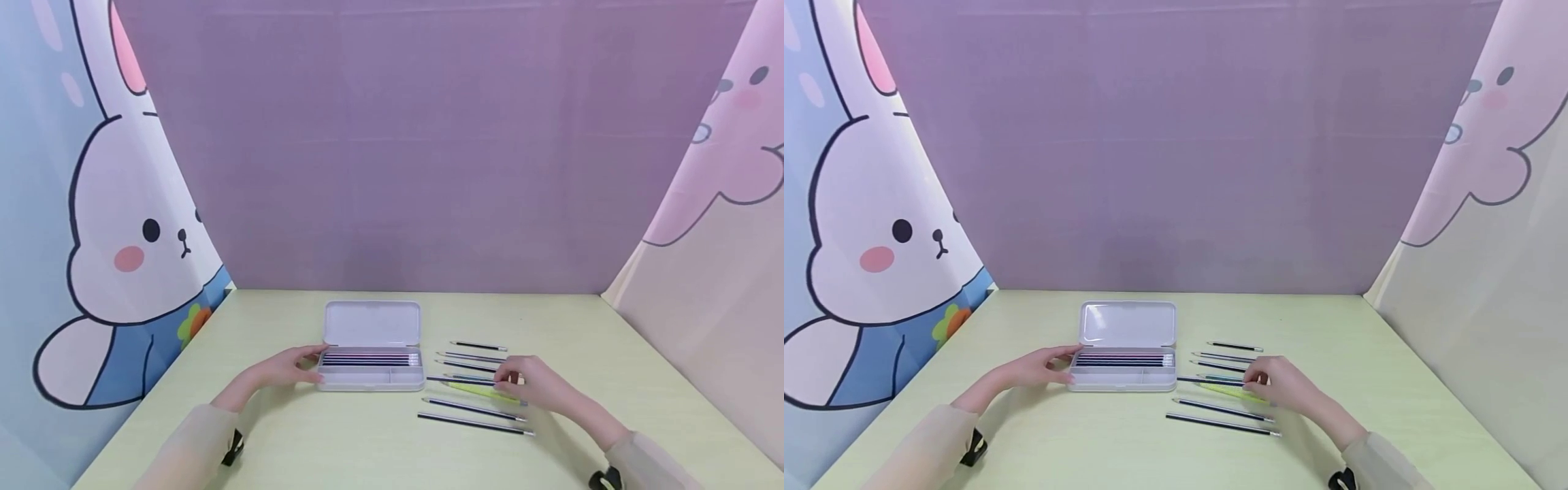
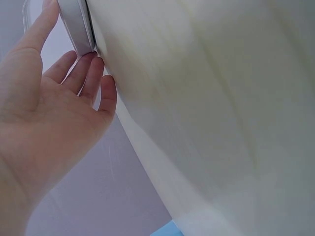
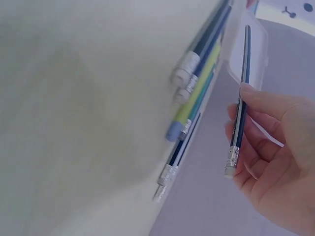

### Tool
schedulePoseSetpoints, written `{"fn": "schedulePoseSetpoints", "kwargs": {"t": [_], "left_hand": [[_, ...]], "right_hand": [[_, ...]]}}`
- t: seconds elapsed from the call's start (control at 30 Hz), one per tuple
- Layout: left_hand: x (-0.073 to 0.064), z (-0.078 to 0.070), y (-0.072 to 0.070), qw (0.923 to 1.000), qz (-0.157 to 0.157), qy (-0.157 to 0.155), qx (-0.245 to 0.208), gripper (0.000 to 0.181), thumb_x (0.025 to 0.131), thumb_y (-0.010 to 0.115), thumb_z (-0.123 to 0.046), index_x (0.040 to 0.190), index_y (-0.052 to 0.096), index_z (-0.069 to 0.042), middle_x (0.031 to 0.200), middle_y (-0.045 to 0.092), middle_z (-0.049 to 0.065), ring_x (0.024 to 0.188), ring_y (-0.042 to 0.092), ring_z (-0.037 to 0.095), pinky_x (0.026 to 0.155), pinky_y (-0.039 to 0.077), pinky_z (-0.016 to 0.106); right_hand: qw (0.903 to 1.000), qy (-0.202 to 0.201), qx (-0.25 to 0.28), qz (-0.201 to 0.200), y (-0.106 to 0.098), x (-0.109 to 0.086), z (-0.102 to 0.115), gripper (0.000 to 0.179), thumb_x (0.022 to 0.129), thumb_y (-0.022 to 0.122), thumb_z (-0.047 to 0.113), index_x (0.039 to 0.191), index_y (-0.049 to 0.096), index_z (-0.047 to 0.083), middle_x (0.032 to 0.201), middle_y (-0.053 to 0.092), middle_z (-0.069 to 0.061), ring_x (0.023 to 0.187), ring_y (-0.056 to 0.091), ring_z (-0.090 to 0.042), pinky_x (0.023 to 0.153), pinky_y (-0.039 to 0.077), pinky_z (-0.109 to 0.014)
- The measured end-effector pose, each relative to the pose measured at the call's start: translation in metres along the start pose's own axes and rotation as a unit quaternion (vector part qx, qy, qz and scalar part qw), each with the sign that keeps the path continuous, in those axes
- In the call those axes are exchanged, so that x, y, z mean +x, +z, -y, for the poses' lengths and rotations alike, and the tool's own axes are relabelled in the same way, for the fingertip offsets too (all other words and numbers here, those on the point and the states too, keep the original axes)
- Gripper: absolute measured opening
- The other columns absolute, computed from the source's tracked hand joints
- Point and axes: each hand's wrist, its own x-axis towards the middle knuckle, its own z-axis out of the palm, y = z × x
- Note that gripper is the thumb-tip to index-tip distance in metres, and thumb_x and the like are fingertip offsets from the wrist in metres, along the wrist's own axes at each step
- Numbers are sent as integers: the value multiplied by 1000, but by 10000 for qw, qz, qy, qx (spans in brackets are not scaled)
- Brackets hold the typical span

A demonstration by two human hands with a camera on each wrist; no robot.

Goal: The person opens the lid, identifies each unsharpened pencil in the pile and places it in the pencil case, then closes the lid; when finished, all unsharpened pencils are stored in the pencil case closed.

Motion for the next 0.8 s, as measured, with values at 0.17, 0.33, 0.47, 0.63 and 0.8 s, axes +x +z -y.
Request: {"fn": "schedulePoseSetpoints", "kwargs": {"t": [0.17,0.33,0.47,0.63,0.8], "left_hand": [[-2,-1,0,10000,-2,55,16,75,83,70,-35,143,37,-6,141,43,19,121,46,34,102,37,56],[-1,0,1,9998,8,202,29,76,84,69,-35,144,35,-4,142,41,22,123,45,37,103,35,56],[-1,0,1,9998,22,179,24,77,84,69,-36,144,34,-4,143,40,22,125,44,38,103,36,55],[-1,0,1,9999,39,138,-20,78,84,69,-36,145,33,-5,144,39,22,125,44,38,102,38,54],[0,0,0,9999,46,146,-7,78,84,69,-36,145,33,-4,143,40,22,123,45,38,101,39,54]], "right_hand": [[9995,-130,-15,-273,-4,5,0,7,82,70,7,84,69,13,77,64,9,68,51,3,56,46,-18],[9995,22,-28,-314,-5,11,2,3,83,70,10,85,70,12,78,63,8,67,51,2,55,45,-18],[9993,126,-77,-344,-4,18,4,5,84,69,15,86,70,11,78,62,8,68,52,1,56,46,-18],[9991,85,-86,-415,-2,31,7,4,85,68,15,87,70,11,78,62,8,68,51,0,55,45,-18],[9989,86,-30,-457,3,42,8,4,85,68,14,87,71,12,78,63,8,68,52,1,56,45,-18]]}}
